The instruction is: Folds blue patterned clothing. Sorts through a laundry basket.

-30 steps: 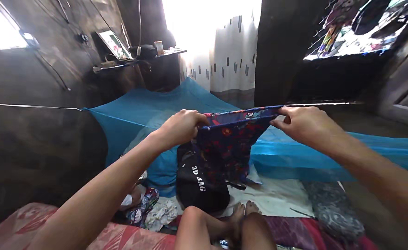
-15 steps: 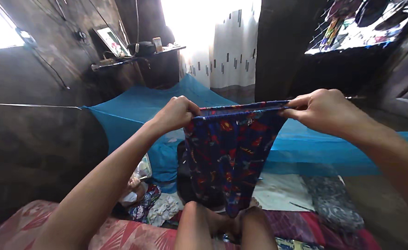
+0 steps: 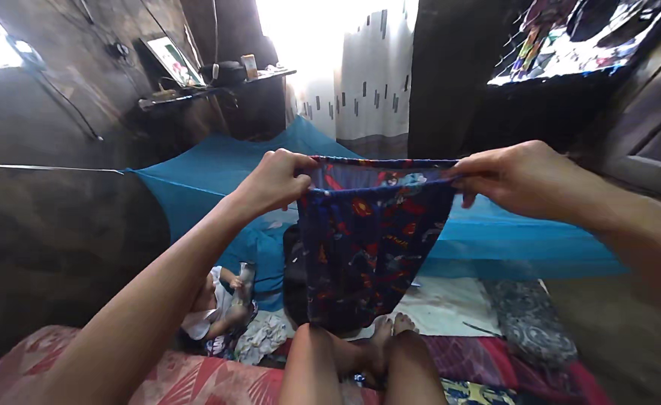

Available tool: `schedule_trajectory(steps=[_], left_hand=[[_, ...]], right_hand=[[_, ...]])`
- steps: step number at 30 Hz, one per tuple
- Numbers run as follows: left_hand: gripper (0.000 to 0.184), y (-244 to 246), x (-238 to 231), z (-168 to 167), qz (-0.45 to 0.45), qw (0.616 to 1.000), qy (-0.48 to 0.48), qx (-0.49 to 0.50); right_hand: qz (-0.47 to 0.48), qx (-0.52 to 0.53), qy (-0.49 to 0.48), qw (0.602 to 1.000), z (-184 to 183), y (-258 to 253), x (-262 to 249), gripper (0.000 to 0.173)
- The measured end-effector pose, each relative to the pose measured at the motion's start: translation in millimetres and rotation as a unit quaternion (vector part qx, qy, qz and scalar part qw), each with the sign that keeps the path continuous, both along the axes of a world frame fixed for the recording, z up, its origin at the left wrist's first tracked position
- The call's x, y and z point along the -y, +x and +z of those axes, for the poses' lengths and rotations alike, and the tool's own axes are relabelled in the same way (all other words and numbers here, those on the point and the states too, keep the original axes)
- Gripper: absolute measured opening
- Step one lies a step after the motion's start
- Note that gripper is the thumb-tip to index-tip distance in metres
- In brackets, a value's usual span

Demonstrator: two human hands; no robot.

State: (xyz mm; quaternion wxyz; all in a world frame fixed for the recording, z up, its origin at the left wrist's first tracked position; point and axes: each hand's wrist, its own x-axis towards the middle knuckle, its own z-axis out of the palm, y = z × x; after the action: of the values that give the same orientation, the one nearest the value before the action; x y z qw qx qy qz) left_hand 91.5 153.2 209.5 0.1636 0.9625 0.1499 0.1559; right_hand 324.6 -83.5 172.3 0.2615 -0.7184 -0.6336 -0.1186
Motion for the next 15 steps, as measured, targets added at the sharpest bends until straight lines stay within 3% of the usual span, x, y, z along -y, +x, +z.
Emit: schedule_trajectory(steps=[3, 6, 8, 10, 12, 15], left_hand=[[0.039, 2.0, 2.7, -4.8, 0.002, 0.997, 0.071, 0.019], [0.046, 6.1, 7.8, -3.5, 0.040, 0.996, 0.079, 0.008], [0.038, 6.6, 14.3, 4.3, 0.078, 0.997, 0.023, 0.000], [0.028, 7.7, 14.2, 9.4, 0.108, 0.993, -0.040, 0.022], [0.032, 9.2, 8.5, 10.5, 0.127, 0.991, 0.014, 0.043], [0.036, 15.2, 11.5, 9.8, 0.186, 0.965, 0.180, -0.031]], right_hand=[[0.064, 0.067, 0.024, 0.995, -10.3, -15.4, -3.5, 0.026], [0.114, 0.134, 0.011, 0.984, -21.7, -35.4, -7.3, 0.047], [0.108, 0.104, -0.101, 0.984, -26.7, -48.2, -7.0, 0.048], [0.069, 0.001, -0.297, 0.952, -24.4, -59.3, -11.5, 0.034], [0.051, -0.063, -0.379, 0.922, -32.2, -59.9, -19.8, 0.031], [0.061, -0.061, -0.237, 0.968, -52.0, -60.2, -20.1, 0.040]])
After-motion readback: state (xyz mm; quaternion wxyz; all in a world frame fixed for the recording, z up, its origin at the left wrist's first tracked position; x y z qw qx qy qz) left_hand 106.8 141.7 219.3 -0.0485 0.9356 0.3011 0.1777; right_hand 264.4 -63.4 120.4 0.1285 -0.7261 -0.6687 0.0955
